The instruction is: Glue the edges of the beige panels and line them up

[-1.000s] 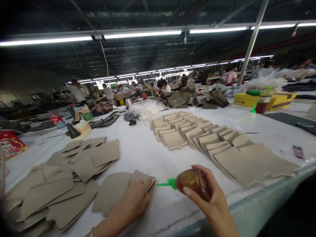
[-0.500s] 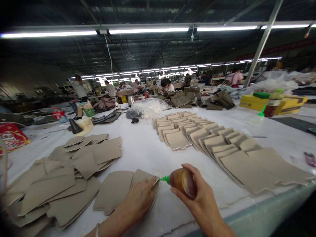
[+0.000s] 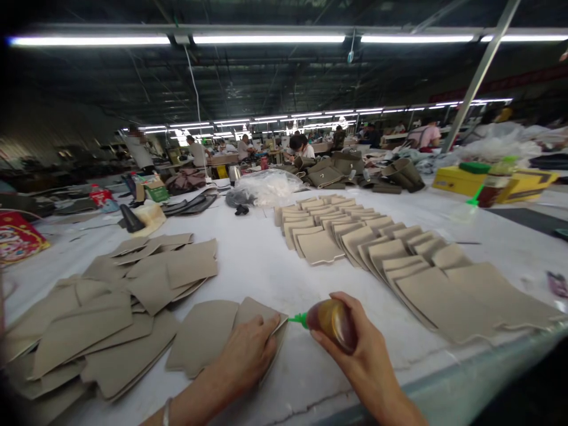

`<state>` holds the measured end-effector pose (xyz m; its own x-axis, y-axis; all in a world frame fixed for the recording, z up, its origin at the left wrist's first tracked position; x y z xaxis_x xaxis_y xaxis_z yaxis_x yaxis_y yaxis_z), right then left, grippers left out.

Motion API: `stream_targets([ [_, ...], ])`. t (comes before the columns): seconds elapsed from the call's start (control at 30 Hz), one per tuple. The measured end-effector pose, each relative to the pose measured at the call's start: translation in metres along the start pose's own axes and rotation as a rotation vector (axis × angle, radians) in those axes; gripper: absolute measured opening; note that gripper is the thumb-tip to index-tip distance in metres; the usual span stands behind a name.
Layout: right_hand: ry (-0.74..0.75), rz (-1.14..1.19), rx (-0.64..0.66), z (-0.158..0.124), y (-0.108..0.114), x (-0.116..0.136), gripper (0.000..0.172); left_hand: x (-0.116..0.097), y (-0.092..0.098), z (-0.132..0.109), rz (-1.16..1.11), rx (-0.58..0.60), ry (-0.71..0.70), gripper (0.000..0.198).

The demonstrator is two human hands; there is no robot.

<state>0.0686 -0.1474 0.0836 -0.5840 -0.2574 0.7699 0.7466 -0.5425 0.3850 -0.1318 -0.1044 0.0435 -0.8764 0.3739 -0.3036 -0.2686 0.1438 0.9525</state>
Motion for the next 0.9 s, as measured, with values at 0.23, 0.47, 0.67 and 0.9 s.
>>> stream_targets([
  [0.23, -0.034, 0.023, -0.004, -0.001, 0.002, -0.007, 0.048, -0.002, 0.001, -0.002, 0.019, -0.02, -0.014, 0.048],
  [0.47, -0.08, 0.062, 0.025, -0.002, 0.002, -0.016, 0.048, -0.004, 0.0, -0.003, 0.032, -0.003, -0.021, 0.048],
  [0.67, -0.135, 0.141, -0.014, 0.002, 0.002, -0.024, 0.05, -0.004, 0.0, -0.003, 0.037, 0.003, -0.018, 0.047],
  [0.9, -0.196, 0.198, 0.07, -0.007, -0.001, -0.027, 0.05, -0.007, 0.007, -0.005, 0.012, -0.003, -0.04, 0.048],
])
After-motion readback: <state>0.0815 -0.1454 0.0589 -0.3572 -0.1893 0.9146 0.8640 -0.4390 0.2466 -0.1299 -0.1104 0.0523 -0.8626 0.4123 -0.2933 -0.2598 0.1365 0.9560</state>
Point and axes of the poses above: each hand's wrist, its own z-axis towards the middle knuckle, its own y-axis out of the back of the hand, x = y × z, the point moved 8 cm from there along z, towards the middle knuckle, and after that the axes turned 9 degrees about -x, right-handed, at the moved point
